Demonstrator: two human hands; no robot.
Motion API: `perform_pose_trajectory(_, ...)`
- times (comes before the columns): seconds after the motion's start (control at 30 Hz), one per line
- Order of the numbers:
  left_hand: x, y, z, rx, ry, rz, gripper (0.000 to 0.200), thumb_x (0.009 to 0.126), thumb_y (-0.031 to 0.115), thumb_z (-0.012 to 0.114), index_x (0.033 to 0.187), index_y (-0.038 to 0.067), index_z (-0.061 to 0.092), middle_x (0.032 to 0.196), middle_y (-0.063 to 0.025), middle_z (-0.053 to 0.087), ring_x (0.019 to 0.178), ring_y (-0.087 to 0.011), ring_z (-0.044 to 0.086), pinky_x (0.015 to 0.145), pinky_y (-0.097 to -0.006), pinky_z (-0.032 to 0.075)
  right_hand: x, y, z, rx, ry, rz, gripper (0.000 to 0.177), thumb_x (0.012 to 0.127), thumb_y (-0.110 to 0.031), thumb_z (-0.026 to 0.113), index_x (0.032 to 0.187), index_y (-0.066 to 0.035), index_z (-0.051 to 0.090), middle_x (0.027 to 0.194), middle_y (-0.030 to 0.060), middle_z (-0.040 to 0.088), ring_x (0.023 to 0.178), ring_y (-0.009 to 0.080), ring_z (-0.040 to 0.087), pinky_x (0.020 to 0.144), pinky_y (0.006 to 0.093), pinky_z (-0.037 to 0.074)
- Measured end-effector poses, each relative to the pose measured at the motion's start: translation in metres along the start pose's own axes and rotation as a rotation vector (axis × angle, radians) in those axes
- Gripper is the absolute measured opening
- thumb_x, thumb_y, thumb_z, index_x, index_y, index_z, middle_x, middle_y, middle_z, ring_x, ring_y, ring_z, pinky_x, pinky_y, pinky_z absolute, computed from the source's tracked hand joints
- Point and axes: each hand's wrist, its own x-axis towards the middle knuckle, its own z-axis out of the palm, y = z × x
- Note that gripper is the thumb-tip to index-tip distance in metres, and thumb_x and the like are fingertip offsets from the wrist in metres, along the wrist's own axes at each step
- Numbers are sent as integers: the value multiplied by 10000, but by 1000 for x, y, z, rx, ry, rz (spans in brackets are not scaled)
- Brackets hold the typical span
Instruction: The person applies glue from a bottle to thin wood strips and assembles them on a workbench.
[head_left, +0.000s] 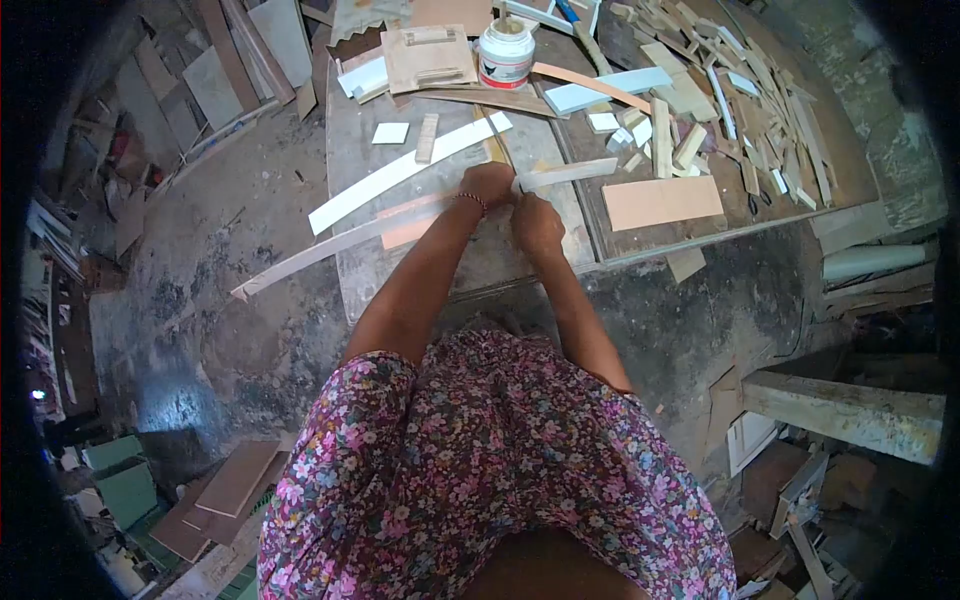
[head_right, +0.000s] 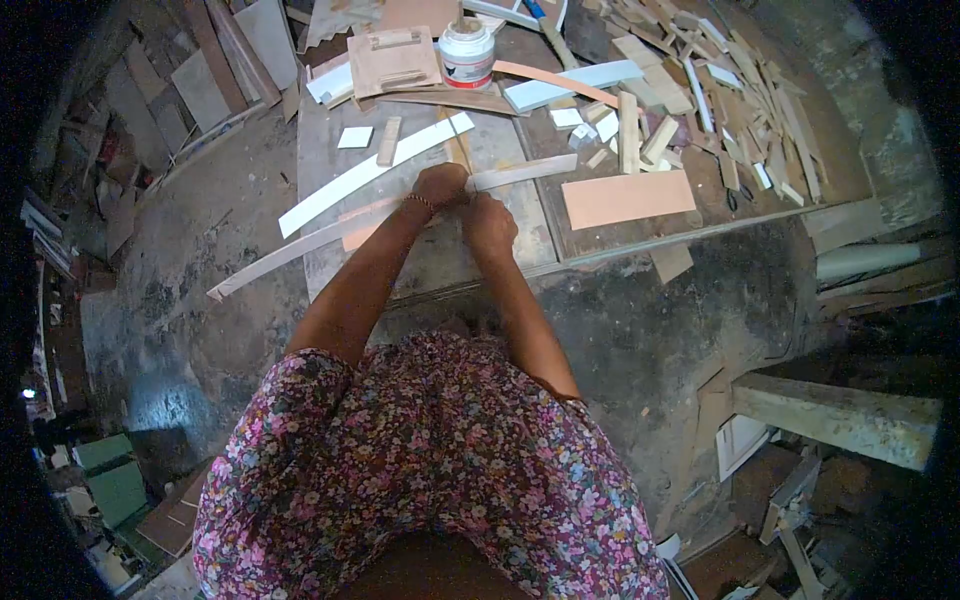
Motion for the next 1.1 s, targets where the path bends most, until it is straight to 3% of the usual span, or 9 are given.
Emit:
perform_pose_trajectory(0.13,8,-9,1,-26,-87,72,329,618,295,621,794,20,585,837,-162,574,811,-281,561,701,-373,443,12,2,4,-28,-61,55,288,803,-237,366,829,-18,550,796,195,573,782,361,547,676,438,427)
perform_pose_trajectory(0.23,-10,-10,-5,-194,12,131,305,663,295,585,798,22,564,832,-158,566,810,-282,552,711,-395,418,4,-7,-9,22,-72,96,270,796,-222,374,878,-10,518,829,211,564,812,364,540,701,437,420)
perform_pose_trajectory(0.33,-26,-8,-4,-195,268,147,311,712,339,530,769,33,546,807,-137,561,785,-270,549,685,-396,403,6,-6,-4,53,-59,121,304,816,-256,352,901,6,480,809,241,554,806,382,532,707,450,405)
perform_pose_trajectory(0.53,-35,10,5,3,401,40,282,780,323,452,707,61,529,731,-127,562,662,-242,558,583,-357,406,3,-8,-6,7,-22,15,278,815,-235,361,868,22,449,756,264,549,755,395,539,663,460,414)
perform_pose_trajectory(0.63,-32,13,3,-9,410,-84,390,814,384,378,671,67,554,648,-98,572,628,-218,570,599,-344,417,3,-9,-3,-65,-4,-31,274,819,-238,359,860,17,449,730,260,551,720,396,544,644,465,416)
perform_pose_trajectory(0.73,-33,10,11,-4,469,-43,409,813,396,374,641,70,552,623,-92,573,562,-215,567,535,-338,426,-8,-11,-8,-93,-6,-34,280,826,-243,351,844,18,452,702,252,553,689,393,548,632,463,419)
perform_pose_trajectory(0.83,-34,11,18,28,405,-78,373,820,359,374,648,80,552,605,-87,567,565,-220,571,492,-343,429,-12,-6,3,-58,35,-28,297,835,-250,341,820,22,460,679,242,556,661,387,552,616,456,425)
perform_pose_trajectory(0.93,-34,9,23,35,504,-6,345,828,323,364,655,92,554,595,-88,572,574,-225,577,488,-347,437,-14,-2,11,-57,77,0,318,841,-255,334,783,26,472,669,235,557,651,381,554,600,448,429)
perform_pose_trajectory(1.1,-23,5,30,23,409,-123,339,834,271,337,673,66,554,597,-105,577,561,-240,582,508,-363,453,-12,-4,14,-62,78,-44,316,839,-257,341,763,13,489,655,233,551,649,385,551,592,454,424)
